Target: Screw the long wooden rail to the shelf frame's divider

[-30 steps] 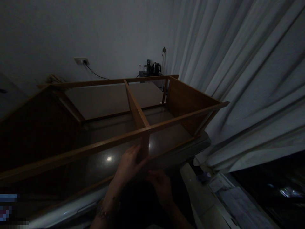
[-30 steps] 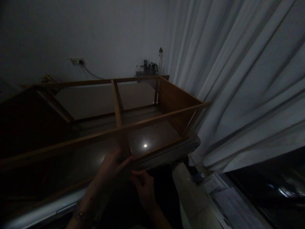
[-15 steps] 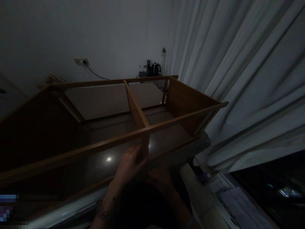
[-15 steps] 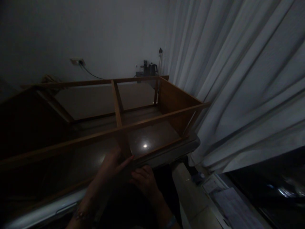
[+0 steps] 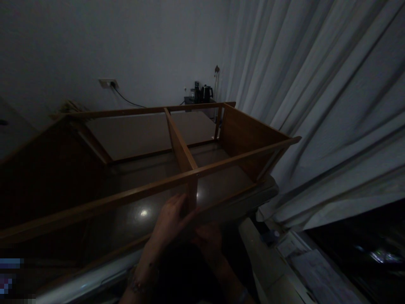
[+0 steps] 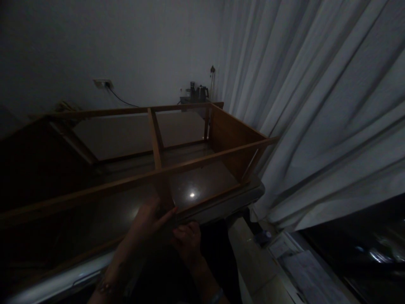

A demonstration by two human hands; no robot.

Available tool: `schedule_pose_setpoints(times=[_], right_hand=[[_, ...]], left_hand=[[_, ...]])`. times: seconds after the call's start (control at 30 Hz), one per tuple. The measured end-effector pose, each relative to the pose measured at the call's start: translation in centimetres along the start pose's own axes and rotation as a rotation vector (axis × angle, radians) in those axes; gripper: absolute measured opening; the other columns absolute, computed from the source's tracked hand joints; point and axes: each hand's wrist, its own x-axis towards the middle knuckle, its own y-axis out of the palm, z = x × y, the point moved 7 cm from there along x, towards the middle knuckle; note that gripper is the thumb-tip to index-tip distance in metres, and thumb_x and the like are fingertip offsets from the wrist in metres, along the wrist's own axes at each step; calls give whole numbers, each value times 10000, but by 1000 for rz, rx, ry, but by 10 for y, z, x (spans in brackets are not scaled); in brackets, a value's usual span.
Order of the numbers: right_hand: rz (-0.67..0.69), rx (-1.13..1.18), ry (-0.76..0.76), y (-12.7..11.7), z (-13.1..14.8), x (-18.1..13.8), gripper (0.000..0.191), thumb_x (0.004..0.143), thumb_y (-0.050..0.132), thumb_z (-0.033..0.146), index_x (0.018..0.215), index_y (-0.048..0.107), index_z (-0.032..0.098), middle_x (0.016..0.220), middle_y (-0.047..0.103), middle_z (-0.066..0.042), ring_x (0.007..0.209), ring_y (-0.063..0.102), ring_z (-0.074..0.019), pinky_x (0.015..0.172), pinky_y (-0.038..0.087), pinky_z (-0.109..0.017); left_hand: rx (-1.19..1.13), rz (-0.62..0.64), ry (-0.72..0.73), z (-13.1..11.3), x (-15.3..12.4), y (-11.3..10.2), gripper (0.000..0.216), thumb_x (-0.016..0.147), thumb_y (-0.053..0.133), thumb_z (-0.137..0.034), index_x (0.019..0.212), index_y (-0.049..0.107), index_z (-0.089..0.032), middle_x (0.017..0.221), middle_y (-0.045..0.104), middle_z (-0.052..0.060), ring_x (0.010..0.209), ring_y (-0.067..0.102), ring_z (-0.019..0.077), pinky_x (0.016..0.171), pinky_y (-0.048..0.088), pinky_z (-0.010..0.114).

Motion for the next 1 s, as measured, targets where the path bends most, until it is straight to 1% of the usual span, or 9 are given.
schedule_pose_setpoints(times=[0.1, 0.17, 0.27, 0.4, 0.5, 0.7, 0.77, 0.87, 1.0], right_hand=[[4, -12, -26, -4, 3, 1, 170, 924, 601, 352, 1052, 612, 240, 820, 746, -36, 737, 696, -197, 701, 540, -351], [36, -14, -42, -8, 3, 3, 229, 935, 579, 384, 1110, 596, 237, 865, 752, -45, 797, 697, -202, 720, 551, -348], [104, -16, -62, -13, 3, 7, 252, 941, 577, 345, 1175, 592, 254, 922, 759, -37, 838, 692, -189, 747, 560, -331], [146, -17, -88, -16, 2, 12, 262, 900, 652, 279, 1160, 623, 292, 921, 763, -21, 820, 687, -187, 775, 556, -347], [153, 13, -103, -15, 2, 14, 216, 905, 646, 267, 1119, 644, 293, 890, 758, -16, 789, 687, -174, 756, 565, -329], [113, 96, -68, -10, 0, 13, 116, 937, 590, 261, 1032, 656, 258, 841, 728, -19, 781, 691, -155, 683, 587, -277], [83, 110, -38, -9, -1, 13, 108, 951, 564, 277, 1005, 655, 254, 829, 716, -22, 764, 690, -153, 658, 588, -270], [45, 109, -4, -6, 0, 12, 126, 963, 538, 302, 981, 652, 252, 811, 702, -25, 738, 688, -154, 622, 583, -265], [8, 52, -5, -7, 4, 10, 134, 962, 531, 270, 1019, 651, 258, 825, 710, -34, 775, 688, -177, 668, 583, -310]], left_hand=[[-17, 1, 8, -1, 0, -1, 334, 895, 558, -481, 1055, 596, -190, 1004, 679, 89, 907, 649, 250, 787, 513, 361], [-10, 7, 4, -1, -1, -1, 325, 893, 562, -483, 1029, 597, -190, 987, 681, 90, 893, 652, 251, 770, 514, 356], [14, 7, 3, 1, -1, 0, 318, 894, 556, -491, 997, 595, -192, 953, 681, 88, 863, 652, 250, 744, 513, 354], [4, -9, 24, 0, 0, 1, 316, 893, 552, -490, 1005, 591, -197, 972, 679, 88, 879, 654, 251, 760, 517, 361], [-3, -26, 22, 0, -1, 0, 312, 892, 556, -484, 1021, 592, -203, 971, 682, 83, 871, 658, 247, 745, 523, 353], [-4, -15, 20, -4, -2, -3, 298, 899, 554, -473, 1000, 590, -195, 978, 683, 85, 884, 655, 246, 757, 522, 346], [-8, 0, 25, -4, -1, -2, 314, 900, 555, -475, 1029, 584, -190, 1016, 680, 96, 919, 650, 254, 785, 521, 358], [-7, 15, 18, -2, 0, 0, 324, 901, 553, -473, 1042, 585, -183, 1005, 683, 99, 913, 651, 257, 791, 523, 371], [9, -1, 11, 1, 0, 2, 330, 902, 553, -468, 1066, 589, -184, 1012, 684, 104, 903, 654, 256, 782, 527, 372]])
